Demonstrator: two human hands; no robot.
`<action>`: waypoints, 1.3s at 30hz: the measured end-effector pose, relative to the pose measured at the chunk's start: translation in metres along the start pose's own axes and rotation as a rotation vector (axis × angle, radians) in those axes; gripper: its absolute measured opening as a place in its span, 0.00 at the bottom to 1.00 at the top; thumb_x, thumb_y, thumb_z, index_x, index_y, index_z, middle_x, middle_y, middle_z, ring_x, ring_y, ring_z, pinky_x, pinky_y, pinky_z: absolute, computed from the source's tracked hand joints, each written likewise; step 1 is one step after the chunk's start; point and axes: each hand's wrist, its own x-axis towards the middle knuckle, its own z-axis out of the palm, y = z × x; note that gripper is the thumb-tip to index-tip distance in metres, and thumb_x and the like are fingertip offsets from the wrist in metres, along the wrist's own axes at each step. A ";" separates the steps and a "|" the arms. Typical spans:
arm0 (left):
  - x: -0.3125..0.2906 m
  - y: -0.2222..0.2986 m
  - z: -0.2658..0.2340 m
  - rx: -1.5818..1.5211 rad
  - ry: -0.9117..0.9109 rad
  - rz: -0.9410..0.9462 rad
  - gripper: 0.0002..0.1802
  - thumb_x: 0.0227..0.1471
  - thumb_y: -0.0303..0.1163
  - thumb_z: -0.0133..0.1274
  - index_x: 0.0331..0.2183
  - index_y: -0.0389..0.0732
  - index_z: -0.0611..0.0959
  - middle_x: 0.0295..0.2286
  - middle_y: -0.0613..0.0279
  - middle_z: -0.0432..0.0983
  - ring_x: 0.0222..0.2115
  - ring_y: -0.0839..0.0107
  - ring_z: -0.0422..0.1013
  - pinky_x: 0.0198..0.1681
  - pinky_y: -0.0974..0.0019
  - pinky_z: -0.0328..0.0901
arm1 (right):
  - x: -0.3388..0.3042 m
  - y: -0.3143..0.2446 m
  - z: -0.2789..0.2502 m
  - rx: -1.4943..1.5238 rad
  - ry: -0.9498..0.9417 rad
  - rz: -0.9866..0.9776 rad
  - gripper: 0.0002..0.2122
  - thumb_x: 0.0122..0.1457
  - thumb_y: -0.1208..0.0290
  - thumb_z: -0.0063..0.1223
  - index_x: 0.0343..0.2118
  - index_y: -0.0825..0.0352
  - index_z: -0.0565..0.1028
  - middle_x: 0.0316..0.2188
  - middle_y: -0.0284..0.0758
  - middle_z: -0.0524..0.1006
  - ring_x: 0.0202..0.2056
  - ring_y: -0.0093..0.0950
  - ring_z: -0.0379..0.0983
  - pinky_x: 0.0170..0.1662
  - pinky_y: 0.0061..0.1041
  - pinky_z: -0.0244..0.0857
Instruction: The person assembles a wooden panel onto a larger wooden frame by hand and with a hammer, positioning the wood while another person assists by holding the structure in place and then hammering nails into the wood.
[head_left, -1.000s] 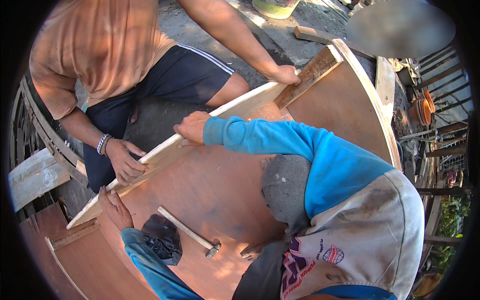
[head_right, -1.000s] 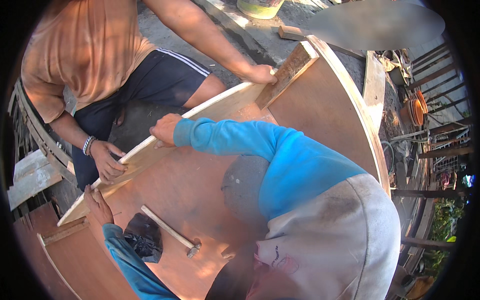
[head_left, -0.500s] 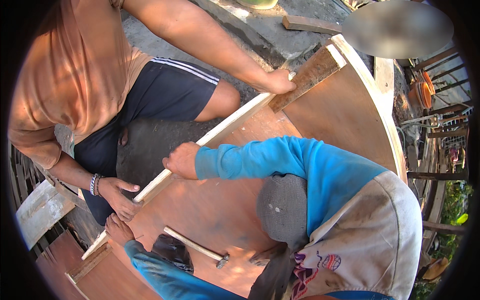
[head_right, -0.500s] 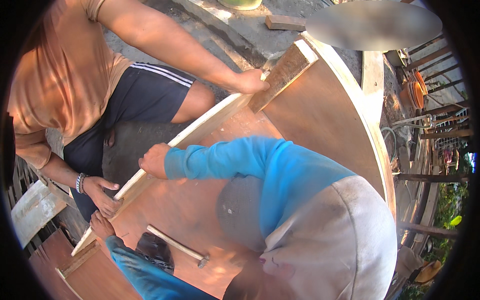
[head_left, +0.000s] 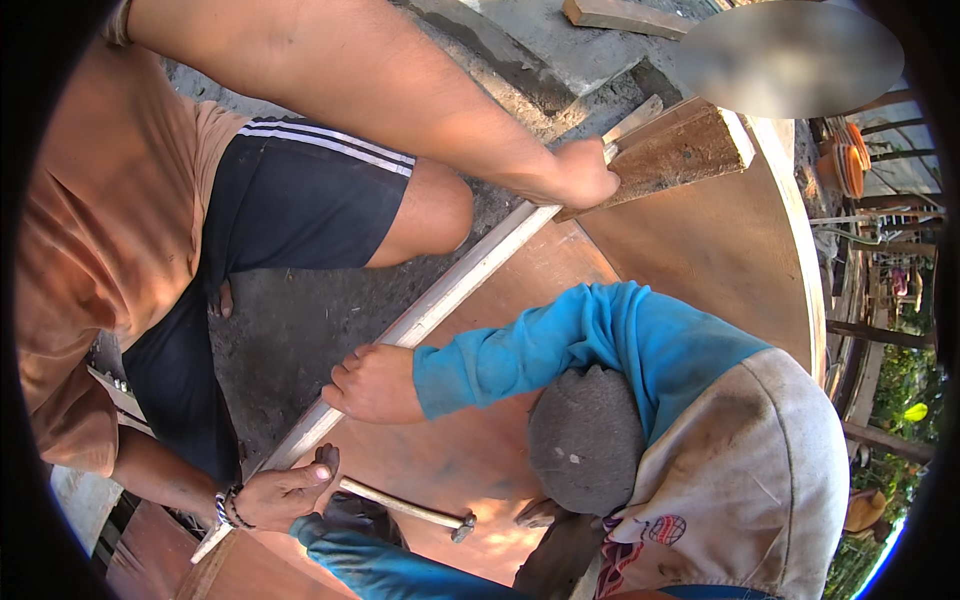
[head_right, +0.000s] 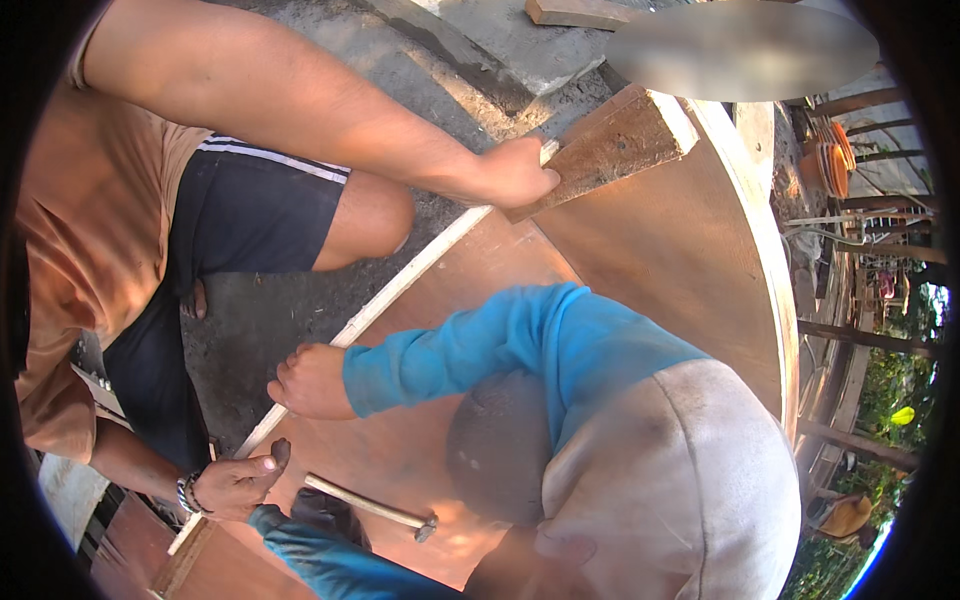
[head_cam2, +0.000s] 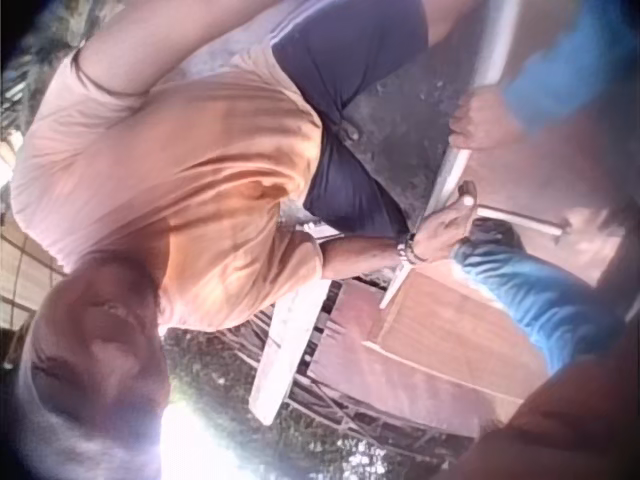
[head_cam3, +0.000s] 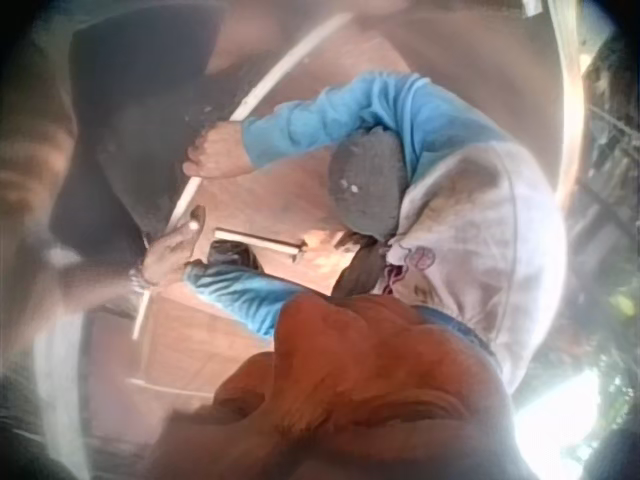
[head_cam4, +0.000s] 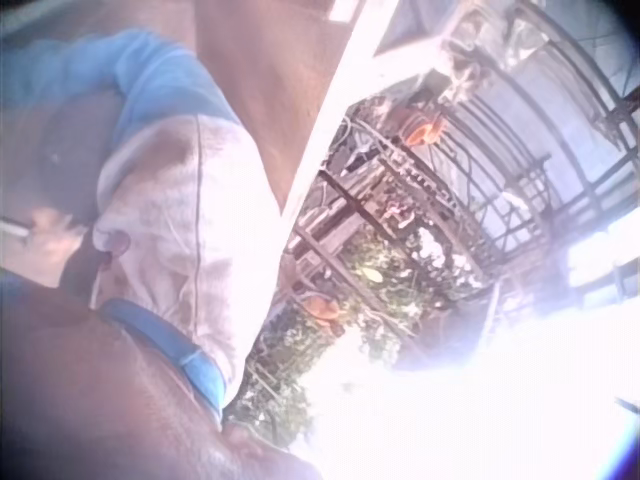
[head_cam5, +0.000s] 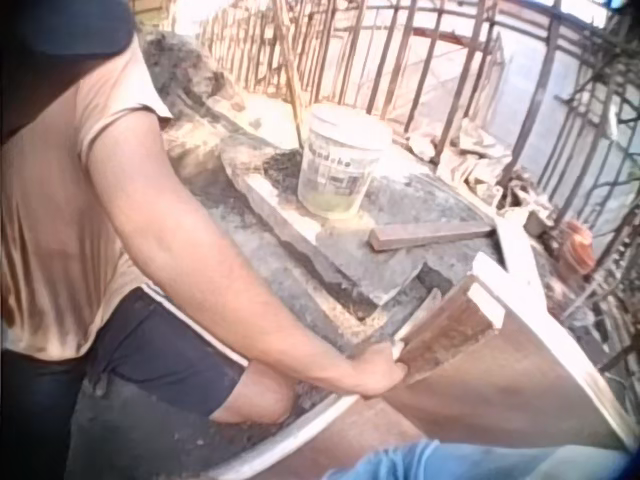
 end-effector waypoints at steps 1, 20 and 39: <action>0.016 0.029 0.015 0.096 -0.088 -0.046 0.21 0.63 0.46 0.36 0.45 0.42 0.76 0.41 0.56 0.73 0.43 0.72 0.67 0.49 0.66 0.58 | -0.006 0.004 0.001 -0.002 0.011 0.017 0.08 0.46 0.68 0.51 0.25 0.67 0.69 0.18 0.33 0.71 0.23 0.28 0.73 0.25 0.26 0.66; 0.093 0.184 0.023 -0.654 -0.190 -2.352 0.23 0.63 0.43 0.36 0.49 0.35 0.70 0.47 0.51 0.64 0.51 0.60 0.57 0.55 0.64 0.52 | -0.016 0.015 -0.001 -0.118 -0.071 0.070 0.20 0.57 0.49 0.47 0.26 0.66 0.70 0.21 0.38 0.74 0.25 0.36 0.76 0.29 0.33 0.70; 0.094 0.192 -0.046 -0.645 -0.059 -2.722 0.35 0.53 0.34 0.52 0.59 0.39 0.58 0.60 0.51 0.50 0.62 0.45 0.42 0.64 0.51 0.42 | -0.007 -0.004 0.000 -0.180 0.024 0.085 0.23 0.57 0.47 0.47 0.24 0.67 0.70 0.19 0.43 0.75 0.23 0.41 0.74 0.26 0.39 0.69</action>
